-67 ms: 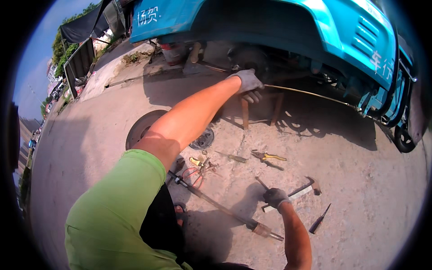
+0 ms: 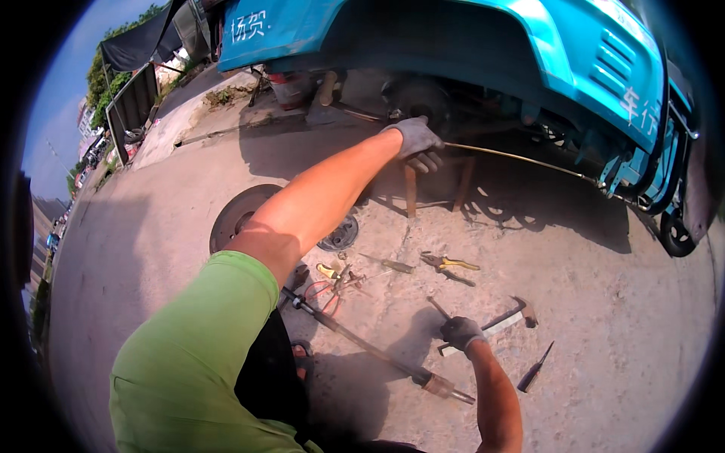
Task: The person uses a screwdriver and pliers to remove a snap ring from a vehicle's rear axle housing, then uses a slide hammer to extract the axle shaft.
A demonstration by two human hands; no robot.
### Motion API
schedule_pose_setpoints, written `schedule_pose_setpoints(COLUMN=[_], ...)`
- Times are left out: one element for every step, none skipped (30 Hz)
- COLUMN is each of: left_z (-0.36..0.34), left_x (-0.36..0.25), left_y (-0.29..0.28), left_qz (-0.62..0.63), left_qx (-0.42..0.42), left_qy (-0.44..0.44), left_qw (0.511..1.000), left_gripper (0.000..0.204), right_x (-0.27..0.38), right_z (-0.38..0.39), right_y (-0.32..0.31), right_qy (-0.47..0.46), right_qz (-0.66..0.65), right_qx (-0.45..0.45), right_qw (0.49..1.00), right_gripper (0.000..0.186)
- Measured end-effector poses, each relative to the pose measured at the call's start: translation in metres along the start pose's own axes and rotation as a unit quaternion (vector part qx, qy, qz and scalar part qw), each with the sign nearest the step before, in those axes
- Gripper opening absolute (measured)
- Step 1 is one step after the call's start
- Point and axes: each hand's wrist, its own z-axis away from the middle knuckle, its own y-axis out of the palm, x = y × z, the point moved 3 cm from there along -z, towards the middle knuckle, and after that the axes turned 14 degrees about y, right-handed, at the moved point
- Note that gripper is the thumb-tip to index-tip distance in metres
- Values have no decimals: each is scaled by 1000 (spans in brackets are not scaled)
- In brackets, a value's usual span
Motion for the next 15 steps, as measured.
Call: schedule_pose_setpoints(left_z=[2, 6, 12, 18, 23, 27, 30, 34, 38, 42, 48, 53, 59, 62, 66], left_x=[5, 7, 11, 17, 24, 31, 39, 50, 60, 64, 63, 61, 64, 65, 67], left_y=[11, 23, 30, 35, 36, 37, 35, 33, 31, 38, 45, 53, 52, 49, 47], left_qz=[60, 121, 159, 195, 229, 259, 296, 333, 368, 380, 398, 416, 431, 441, 435], left_qx=[2, 4, -11, -29, -47, -33, 20, 74, 127, 157, 176, 194, 205, 223, 232], left_qy=[44, 90, 148, 203, 256, 285, 305, 321, 336, 310, 305, 301, 297, 300, 301], left_qw=[997, 988, 976, 959, 938, 922, 905, 883, 858, 857, 847, 836, 827, 816, 816], left_gripper=[48, 54, 59, 64, 70, 72, 69, 66, 63, 56, 56, 56, 56, 56, 55], right_x=[-6, -15, -17, -15, -10, -6, 1, 7, 14, 10, 3, -6, -6, -5, -4], right_z=[3, 8, 13, 19, 23, 27, 32, 35, 37, 37, 33, 31, 31, 30, 30], right_y=[-1, -5, -6, -8, -8, -9, -9, -8, -10, -14, -17, -19, -17, -15, -13], right_qy=[3, 6, 5, 23, 31, 38, 45, 35, 23, 19, 14, 14, 22, 31, 39], right_qz=[-12, -24, -35, -37, -36, -35, -33, -24, 6, 0, -7, -5, -13, -20, -28], right_qx=[9, 15, 24, 31, 29, 28, 27, 22, 13, 8, 2, -12, -6, 1, 7], right_qw=[1000, 1000, 999, 999, 998, 998, 998, 999, 1000, 1000, 1000, 1000, 1000, 999, 999], right_gripper=[24, 24, 25, 29, 30, 31, 32, 34, 34, 34, 34, 34, 35, 35, 36])
